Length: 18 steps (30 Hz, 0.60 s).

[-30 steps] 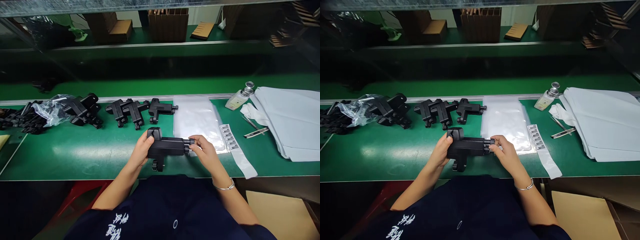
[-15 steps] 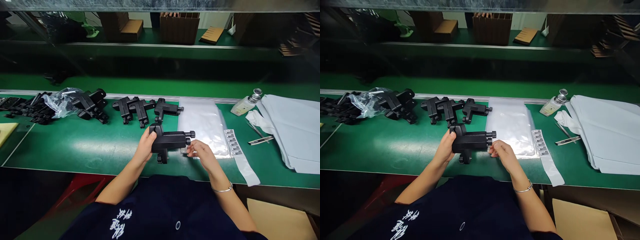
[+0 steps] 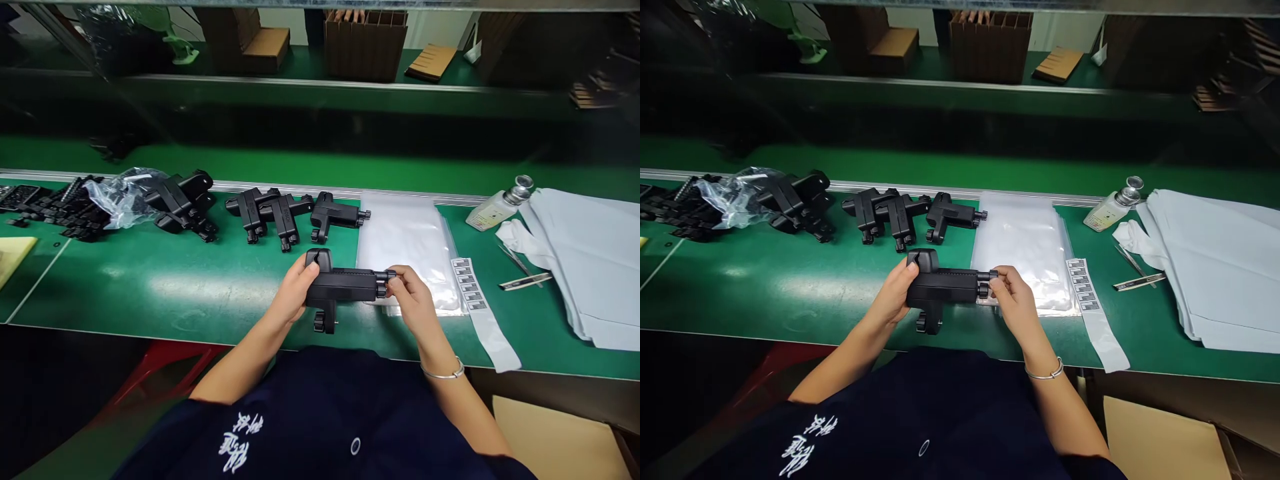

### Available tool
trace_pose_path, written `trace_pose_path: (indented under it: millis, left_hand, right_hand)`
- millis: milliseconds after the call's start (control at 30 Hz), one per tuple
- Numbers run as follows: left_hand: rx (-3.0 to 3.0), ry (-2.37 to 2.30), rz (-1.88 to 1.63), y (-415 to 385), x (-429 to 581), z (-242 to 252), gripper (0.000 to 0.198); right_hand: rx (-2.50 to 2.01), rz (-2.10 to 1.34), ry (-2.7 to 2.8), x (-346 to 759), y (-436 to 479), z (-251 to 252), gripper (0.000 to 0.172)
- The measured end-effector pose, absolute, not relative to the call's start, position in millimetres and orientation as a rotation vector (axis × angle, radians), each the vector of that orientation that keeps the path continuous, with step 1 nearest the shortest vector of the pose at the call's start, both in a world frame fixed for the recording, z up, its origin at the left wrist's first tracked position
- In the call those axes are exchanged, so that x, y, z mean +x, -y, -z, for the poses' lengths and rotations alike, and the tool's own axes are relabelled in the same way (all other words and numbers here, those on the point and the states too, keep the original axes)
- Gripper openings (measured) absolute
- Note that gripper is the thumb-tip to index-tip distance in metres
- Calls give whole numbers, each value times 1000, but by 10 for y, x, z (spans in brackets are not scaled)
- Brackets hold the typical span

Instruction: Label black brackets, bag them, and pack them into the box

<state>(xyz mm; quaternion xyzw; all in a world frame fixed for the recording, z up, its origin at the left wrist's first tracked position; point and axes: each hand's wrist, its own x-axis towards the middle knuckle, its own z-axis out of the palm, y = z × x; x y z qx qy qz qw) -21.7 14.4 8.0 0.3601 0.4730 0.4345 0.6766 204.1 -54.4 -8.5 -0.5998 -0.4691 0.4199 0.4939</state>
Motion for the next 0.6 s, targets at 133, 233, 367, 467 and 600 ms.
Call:
trace_pose_path:
  millis: [133, 233, 367, 467, 600]
  left_hand:
    - [841, -1063, -935, -184, -219, -74, 60]
    - [875, -1055, -913, -199, -217, -72, 58]
    - [994, -1024, -981, -190, -209, -78, 54]
    - [1124, -1003, -1025, -175, -214, -87, 53]
    - [1245, -978, -1054, -160, -240, -99, 57]
  right_hand:
    - [-1534, -958, 1216, 2053, 564, 90, 31]
    - [-1547, -951, 1223, 2050, 573, 86, 32]
    - [-1493, -1003, 1206, 2056, 575, 76, 38]
    - [-1463, -1030, 1192, 2066, 586, 72, 42]
    - [-1423, -1039, 1183, 2073, 621, 31, 41]
